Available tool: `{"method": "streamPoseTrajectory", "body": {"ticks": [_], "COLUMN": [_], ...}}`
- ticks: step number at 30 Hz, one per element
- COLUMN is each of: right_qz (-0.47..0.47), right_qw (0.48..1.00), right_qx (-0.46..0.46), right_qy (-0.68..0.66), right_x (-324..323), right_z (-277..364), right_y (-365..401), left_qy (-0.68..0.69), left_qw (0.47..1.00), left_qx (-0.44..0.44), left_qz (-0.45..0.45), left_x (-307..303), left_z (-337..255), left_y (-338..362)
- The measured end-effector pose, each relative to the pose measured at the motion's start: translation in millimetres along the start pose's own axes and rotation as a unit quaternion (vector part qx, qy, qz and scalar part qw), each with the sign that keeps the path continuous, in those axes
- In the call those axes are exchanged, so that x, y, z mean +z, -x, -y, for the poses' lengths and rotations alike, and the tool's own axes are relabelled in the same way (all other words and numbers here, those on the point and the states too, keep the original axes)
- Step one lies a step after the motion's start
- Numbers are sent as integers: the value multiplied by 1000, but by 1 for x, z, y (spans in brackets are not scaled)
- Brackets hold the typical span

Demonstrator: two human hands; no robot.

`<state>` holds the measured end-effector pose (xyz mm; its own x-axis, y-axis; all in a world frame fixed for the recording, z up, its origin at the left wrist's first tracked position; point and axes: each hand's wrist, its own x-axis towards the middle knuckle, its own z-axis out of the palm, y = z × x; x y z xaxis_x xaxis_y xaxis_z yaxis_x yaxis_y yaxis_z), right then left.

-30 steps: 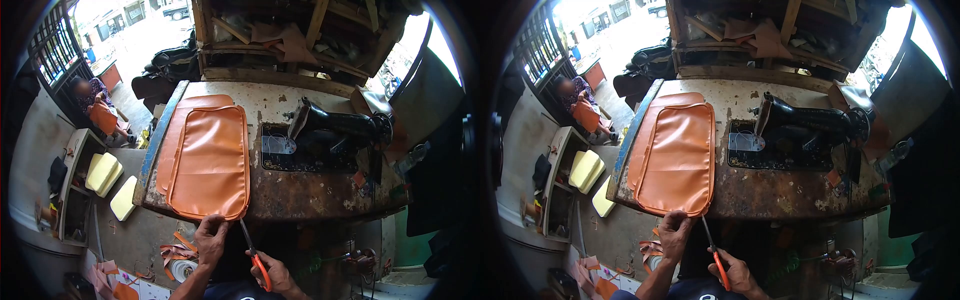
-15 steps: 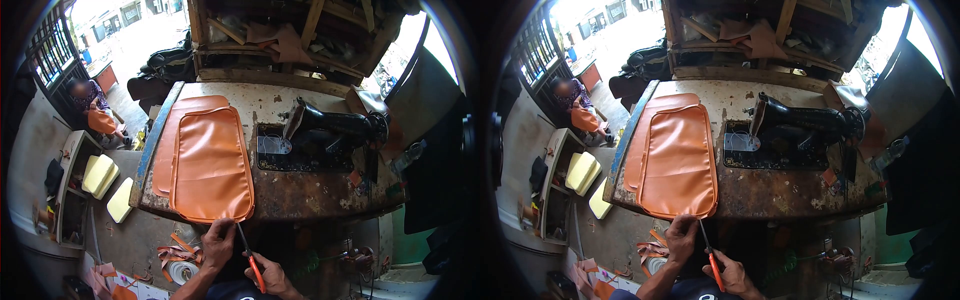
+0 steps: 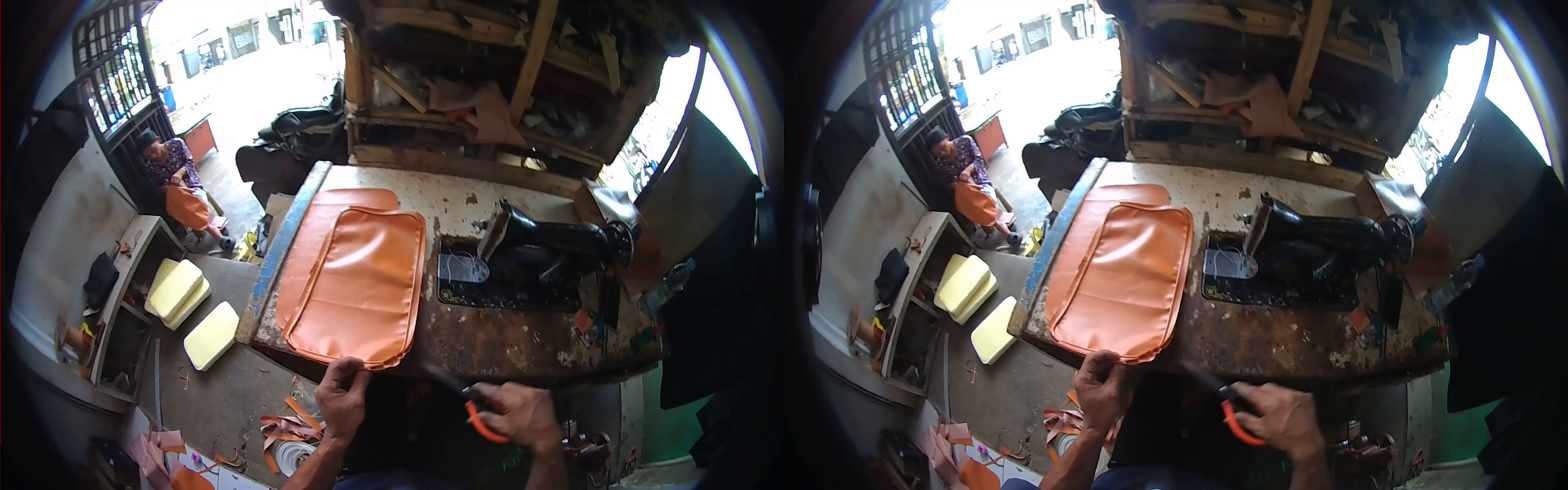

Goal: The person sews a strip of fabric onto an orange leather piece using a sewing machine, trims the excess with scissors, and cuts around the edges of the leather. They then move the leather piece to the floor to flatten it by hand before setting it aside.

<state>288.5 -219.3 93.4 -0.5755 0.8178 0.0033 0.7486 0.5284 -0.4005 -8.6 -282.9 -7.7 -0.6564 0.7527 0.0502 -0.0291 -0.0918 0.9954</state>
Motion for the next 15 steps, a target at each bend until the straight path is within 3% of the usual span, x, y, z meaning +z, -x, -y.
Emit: {"method": "streamPoseTrajectory", "body": {"ticks": [2, 5, 7, 10, 13, 15], "right_qz": [-52, -127, -169, -150, -156, -158], "right_qw": [994, 974, 984, 964, 932, 922], "right_qx": [67, 94, 10, -195, -284, -303], "right_qy": [64, 162, 60, -98, -162, -183], "right_x": [-13, -13, -18, 2, 47, 45], "right_z": [-15, -37, 0, 66, 90, 113], "right_y": [-15, -42, -62, -86, -104, -101], "left_qy": [33, 54, -37, -46, -132, -401], "left_qw": [999, 998, 995, 996, 988, 873], "left_qx": [3, 16, 83, 72, 71, 275], "left_qz": [7, 26, 38, 38, 39, -39], "left_x": [-11, -21, -26, -27, -39, -50], "left_z": [-14, -36, -48, -66, -98, -124], "left_y": [-9, -9, -3, 11, 20, 28]}}
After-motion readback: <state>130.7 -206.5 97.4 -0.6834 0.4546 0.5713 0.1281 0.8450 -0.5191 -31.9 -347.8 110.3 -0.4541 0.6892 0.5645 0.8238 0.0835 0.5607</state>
